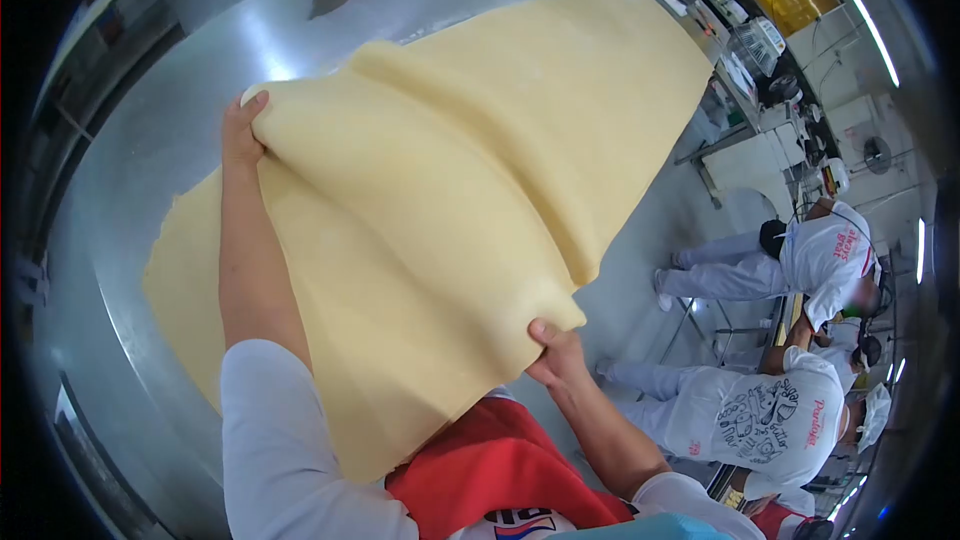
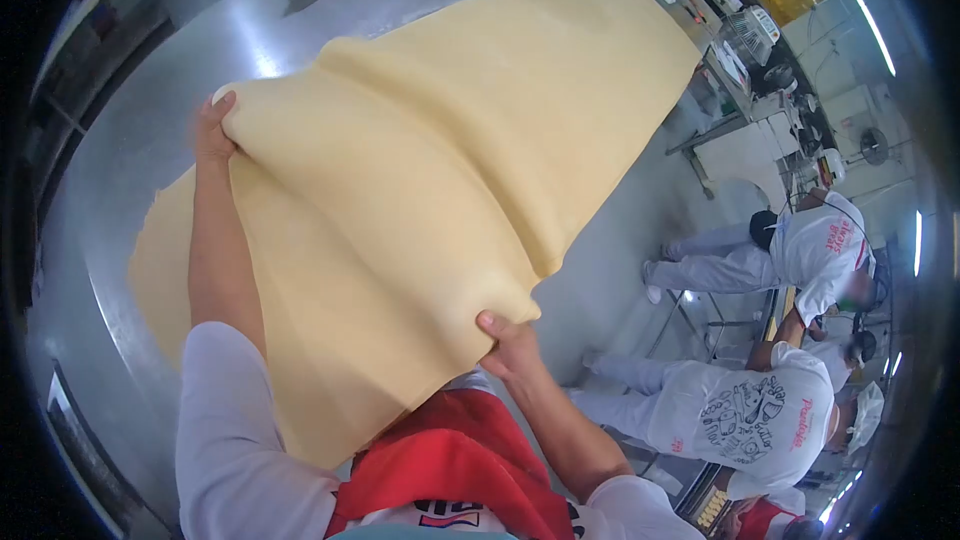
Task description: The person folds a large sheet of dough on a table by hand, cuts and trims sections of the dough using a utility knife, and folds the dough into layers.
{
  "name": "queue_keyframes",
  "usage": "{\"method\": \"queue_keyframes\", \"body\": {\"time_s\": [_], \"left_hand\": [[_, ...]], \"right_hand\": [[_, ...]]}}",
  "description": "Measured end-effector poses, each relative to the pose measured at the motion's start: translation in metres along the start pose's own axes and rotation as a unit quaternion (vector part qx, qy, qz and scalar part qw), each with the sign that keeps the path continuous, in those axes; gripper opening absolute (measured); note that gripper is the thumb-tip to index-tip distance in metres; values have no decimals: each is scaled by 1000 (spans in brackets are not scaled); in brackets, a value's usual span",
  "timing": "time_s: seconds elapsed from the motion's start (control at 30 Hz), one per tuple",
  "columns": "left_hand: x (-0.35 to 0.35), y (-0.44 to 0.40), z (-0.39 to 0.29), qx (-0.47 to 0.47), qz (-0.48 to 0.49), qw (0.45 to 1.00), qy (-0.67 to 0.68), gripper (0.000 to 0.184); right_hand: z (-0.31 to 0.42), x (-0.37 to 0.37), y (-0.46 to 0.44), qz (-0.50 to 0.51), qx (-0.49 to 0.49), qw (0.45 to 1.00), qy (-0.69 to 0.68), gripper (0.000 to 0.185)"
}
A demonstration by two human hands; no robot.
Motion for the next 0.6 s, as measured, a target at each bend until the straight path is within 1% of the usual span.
{"method": "queue_keyframes", "body": {"time_s": [0.03,0.1,0.13,0.17,0.2,0.27,0.3,0.33,0.37,0.4,0.43,0.47,0.5,0.53,0.57,0.6], "left_hand": [[-4,-1,2,14,11,1000,7,43],[-17,-1,12,26,23,999,15,42],[-23,-2,20,38,28,997,54,41],[-29,-4,25,52,31,994,94,40],[-31,-7,26,52,32,993,98,40],[-43,-7,31,43,-30,994,96,43],[-47,-10,30,37,-31,994,95,43],[-55,-14,26,19,-88,995,34,41],[-59,-13,23,-3,-144,989,-29,39],[-51,-7,2,-5,-172,962,-211,37],[-30,-4,-27,-3,-192,902,-386,35],[25,10,-50,127,-100,857,-489,33],[95,37,-58,251,-4,780,-574,32],[149,60,-39,244,149,806,-518,38],[206,97,-24,161,353,803,-453,46],[242,136,-15,132,478,720,-485,57]], "right_hand": [[-1,5,3,1,-4,1000,2,73],[-11,17,13,-10,7,999,-45,68],[-18,7,19,-12,4,999,-43,68],[-31,-12,26,-25,42,998,-31,69],[-33,-6,27,-26,46,998,-24,70],[-33,1,34,-32,52,998,-20,71],[-26,-3,41,-38,86,993,72,65],[-17,-9,50,-45,120,979,161,60],[4,-9,54,60,182,937,293,54],[32,-14,59,166,240,862,415,48],[62,-31,69,87,296,805,507,44],[88,-43,74,11,348,729,590,41],[112,-41,57,-62,288,678,674,40],[125,-34,31,-74,178,638,746,44],[138,-27,8,-99,69,573,810,49],[135,-18,-20,-50,-96,509,854,59]]}}
Point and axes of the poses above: each hand's wrist, its own y-axis away from the middle knuckle, its own x-axis out of the palm, z = x × y, the point moved 4 cm from there along -y, towards the middle knuckle, and after that the axes turned 10 degrees about z, right-handed, at the moved point
